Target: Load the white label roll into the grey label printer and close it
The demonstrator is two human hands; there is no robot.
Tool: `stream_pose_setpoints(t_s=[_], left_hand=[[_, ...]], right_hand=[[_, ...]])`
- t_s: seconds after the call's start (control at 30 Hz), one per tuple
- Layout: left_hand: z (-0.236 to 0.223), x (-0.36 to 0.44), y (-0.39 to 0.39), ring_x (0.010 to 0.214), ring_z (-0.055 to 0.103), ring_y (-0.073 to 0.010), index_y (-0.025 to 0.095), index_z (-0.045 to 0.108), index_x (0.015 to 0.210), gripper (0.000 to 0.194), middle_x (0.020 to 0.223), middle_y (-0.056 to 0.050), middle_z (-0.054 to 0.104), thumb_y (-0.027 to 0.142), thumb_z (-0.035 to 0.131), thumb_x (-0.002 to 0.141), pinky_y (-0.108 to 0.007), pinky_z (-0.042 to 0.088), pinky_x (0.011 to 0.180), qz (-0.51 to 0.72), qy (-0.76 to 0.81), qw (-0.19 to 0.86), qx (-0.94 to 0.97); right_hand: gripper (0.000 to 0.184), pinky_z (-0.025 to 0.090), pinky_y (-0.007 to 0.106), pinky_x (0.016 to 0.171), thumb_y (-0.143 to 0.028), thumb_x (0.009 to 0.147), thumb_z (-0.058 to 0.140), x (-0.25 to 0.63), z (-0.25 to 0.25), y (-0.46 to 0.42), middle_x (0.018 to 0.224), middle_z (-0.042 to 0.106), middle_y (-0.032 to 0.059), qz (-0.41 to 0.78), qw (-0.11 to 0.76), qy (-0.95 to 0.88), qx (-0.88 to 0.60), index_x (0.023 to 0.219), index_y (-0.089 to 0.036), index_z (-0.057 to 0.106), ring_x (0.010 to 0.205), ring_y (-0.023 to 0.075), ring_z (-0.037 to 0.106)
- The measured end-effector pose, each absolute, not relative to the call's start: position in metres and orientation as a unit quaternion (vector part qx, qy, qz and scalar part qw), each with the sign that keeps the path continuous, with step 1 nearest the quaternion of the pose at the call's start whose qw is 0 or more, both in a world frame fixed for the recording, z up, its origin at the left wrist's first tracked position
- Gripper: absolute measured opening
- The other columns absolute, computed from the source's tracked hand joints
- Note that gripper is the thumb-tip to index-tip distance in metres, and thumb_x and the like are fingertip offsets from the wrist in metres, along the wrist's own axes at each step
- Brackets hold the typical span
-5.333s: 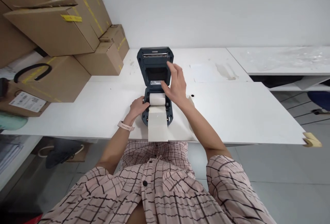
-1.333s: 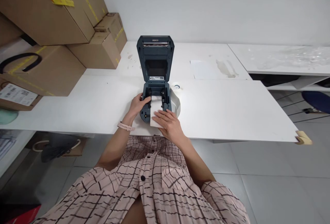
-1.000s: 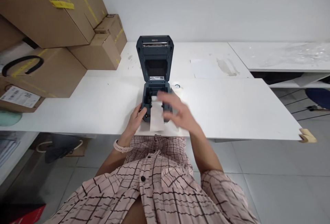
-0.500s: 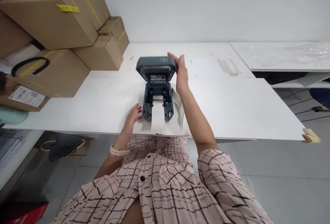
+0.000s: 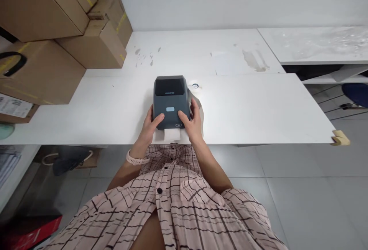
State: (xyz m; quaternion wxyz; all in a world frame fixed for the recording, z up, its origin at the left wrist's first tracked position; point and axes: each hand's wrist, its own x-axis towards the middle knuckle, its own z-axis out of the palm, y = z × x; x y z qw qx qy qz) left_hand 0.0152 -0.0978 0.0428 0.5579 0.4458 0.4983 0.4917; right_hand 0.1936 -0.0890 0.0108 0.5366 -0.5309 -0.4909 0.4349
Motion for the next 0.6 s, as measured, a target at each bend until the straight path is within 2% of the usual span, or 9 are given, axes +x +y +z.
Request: stream_pose_setpoints(t_s=[0.13, 0.37, 0.43, 0.5, 0.53, 0.57, 0.6], left_hand=[[0.04, 0.016, -0.1, 0.148, 0.05, -0.0381, 0.028, 0.043, 0.157, 0.08, 0.161, -0.013, 0.051, 0.052, 0.075, 0.087, -0.054, 0.049, 0.119, 0.505, 0.494, 0.55, 0.445], [0.033, 0.017, -0.096, 0.141, 0.056, -0.0355, 0.026, 0.047, 0.153, 0.078, 0.153, -0.012, 0.059, 0.055, 0.074, 0.087, -0.048, 0.053, 0.112, 0.518, 0.495, 0.519, 0.466], [0.03, 0.017, -0.108, 0.141, 0.055, -0.0342, 0.027, 0.047, 0.152, 0.076, 0.156, -0.013, 0.055, 0.057, 0.073, 0.087, -0.045, 0.053, 0.11, 0.517, 0.516, 0.488, 0.477], [0.026, 0.017, -0.129, 0.134, 0.059, -0.0302, 0.028, 0.049, 0.149, 0.073, 0.154, -0.014, 0.055, 0.058, 0.073, 0.087, -0.041, 0.055, 0.104, 0.547, 0.562, 0.411, 0.464], [0.023, 0.018, -0.141, 0.124, 0.063, -0.027, 0.027, 0.053, 0.144, 0.068, 0.147, -0.014, 0.059, 0.059, 0.073, 0.087, -0.039, 0.056, 0.097, 0.573, 0.585, 0.358, 0.449], [0.02, 0.019, -0.153, 0.106, 0.067, -0.0223, 0.025, 0.06, 0.132, 0.057, 0.129, -0.012, 0.067, 0.06, 0.071, 0.088, -0.035, 0.057, 0.087, 0.596, 0.598, 0.321, 0.429], [0.018, 0.02, -0.162, 0.086, 0.065, -0.0177, 0.023, 0.067, 0.113, 0.044, 0.105, -0.007, 0.071, 0.06, 0.068, 0.089, -0.031, 0.054, 0.075, 0.587, 0.599, 0.339, 0.426]], right_hand=[[0.089, 0.042, 0.063, 0.124, -0.068, 0.087, 0.067, 0.194, 0.004, -0.091, 0.171, 0.038, 0.0049, 0.518, 0.521, -0.439, -0.517, 0.164, -0.039, 0.032, 0.156, 0.0363, 0.039], [0.089, 0.042, 0.058, 0.125, -0.064, 0.09, 0.063, 0.19, -0.001, -0.091, 0.171, 0.036, 0.0099, 0.483, 0.537, -0.457, -0.519, 0.165, -0.033, 0.028, 0.156, 0.0335, 0.04], [0.088, 0.042, 0.056, 0.125, -0.065, 0.091, 0.061, 0.19, -0.002, -0.09, 0.171, 0.036, 0.0105, 0.479, 0.532, -0.464, -0.521, 0.165, -0.032, 0.028, 0.156, 0.0323, 0.04], [0.088, 0.042, 0.055, 0.125, -0.065, 0.092, 0.058, 0.192, -0.005, -0.089, 0.171, 0.036, 0.0114, 0.473, 0.521, -0.479, -0.526, 0.166, -0.031, 0.025, 0.156, 0.0316, 0.04], [0.087, 0.042, 0.054, 0.125, -0.065, 0.094, 0.056, 0.193, -0.007, -0.088, 0.171, 0.036, 0.0117, 0.463, 0.513, -0.49, -0.53, 0.167, -0.03, 0.024, 0.157, 0.0312, 0.039], [0.085, 0.042, 0.054, 0.125, -0.065, 0.096, 0.052, 0.195, -0.01, -0.087, 0.171, 0.036, 0.0116, 0.447, 0.505, -0.507, -0.537, 0.167, -0.03, 0.022, 0.157, 0.0307, 0.039], [0.083, 0.041, 0.055, 0.125, -0.064, 0.099, 0.046, 0.196, -0.014, -0.087, 0.172, 0.034, 0.012, 0.425, 0.49, -0.536, -0.54, 0.168, -0.03, 0.017, 0.158, 0.0306, 0.037]])
